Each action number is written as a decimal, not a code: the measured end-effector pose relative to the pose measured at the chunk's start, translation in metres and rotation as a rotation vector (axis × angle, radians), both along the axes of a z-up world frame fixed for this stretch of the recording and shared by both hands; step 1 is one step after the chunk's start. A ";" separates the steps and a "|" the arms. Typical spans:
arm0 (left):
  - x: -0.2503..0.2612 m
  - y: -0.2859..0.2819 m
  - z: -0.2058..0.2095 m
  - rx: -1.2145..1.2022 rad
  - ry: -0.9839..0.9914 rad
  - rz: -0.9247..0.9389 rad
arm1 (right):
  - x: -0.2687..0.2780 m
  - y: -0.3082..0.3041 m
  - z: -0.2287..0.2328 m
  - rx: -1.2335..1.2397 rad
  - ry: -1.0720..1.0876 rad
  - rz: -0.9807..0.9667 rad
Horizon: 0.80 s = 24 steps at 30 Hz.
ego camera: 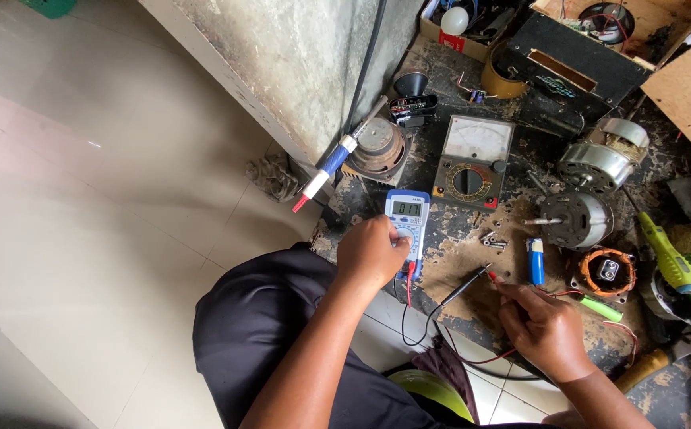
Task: The person uses a screwdriver to work on a small component, then uses a multimeter to test electrical connections on a motor part. They adjust the multimeter dial and use the probes to measure values before setting the device aside and continuing to work on the motor with the screwdriver.
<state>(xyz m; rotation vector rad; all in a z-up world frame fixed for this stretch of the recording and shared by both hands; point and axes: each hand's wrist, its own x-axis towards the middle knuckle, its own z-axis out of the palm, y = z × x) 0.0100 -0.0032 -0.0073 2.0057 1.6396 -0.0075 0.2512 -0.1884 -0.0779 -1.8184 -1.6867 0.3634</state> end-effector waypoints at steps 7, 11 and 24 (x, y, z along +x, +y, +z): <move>0.006 0.000 0.012 -0.040 -0.003 0.016 | 0.001 0.000 -0.001 0.000 0.003 0.013; 0.005 0.003 0.007 -0.047 0.008 0.003 | 0.000 0.000 -0.001 0.019 -0.014 0.016; 0.001 0.008 0.015 -0.087 0.001 -0.053 | 0.003 -0.002 -0.008 0.013 -0.032 0.009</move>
